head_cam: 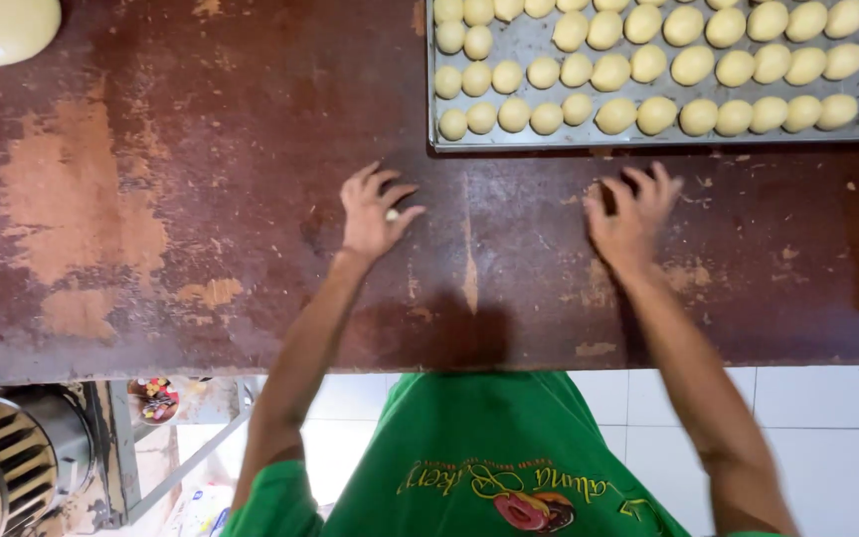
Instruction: Rolling small portions of dough into spheres and arranging them in a metal tray.
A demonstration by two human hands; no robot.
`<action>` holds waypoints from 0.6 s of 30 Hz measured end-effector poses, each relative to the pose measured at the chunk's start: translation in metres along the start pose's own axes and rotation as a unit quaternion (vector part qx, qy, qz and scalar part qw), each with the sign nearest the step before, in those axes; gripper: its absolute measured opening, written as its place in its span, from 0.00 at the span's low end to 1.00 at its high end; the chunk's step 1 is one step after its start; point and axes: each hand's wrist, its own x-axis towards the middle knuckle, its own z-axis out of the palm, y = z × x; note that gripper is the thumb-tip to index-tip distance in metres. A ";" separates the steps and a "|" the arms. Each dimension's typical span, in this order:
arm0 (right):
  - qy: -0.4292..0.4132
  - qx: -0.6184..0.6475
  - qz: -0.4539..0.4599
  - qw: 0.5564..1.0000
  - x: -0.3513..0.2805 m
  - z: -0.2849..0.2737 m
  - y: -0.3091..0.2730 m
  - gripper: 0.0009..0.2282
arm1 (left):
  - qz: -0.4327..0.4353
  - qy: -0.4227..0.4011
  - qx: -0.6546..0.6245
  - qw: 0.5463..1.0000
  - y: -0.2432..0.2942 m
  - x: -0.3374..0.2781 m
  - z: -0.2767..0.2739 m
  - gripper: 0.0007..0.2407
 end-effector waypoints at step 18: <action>-0.011 0.178 0.098 0.979 -0.021 0.018 -0.051 0.18 | 0.023 -0.035 -0.128 0.991 0.015 -0.048 0.037 0.24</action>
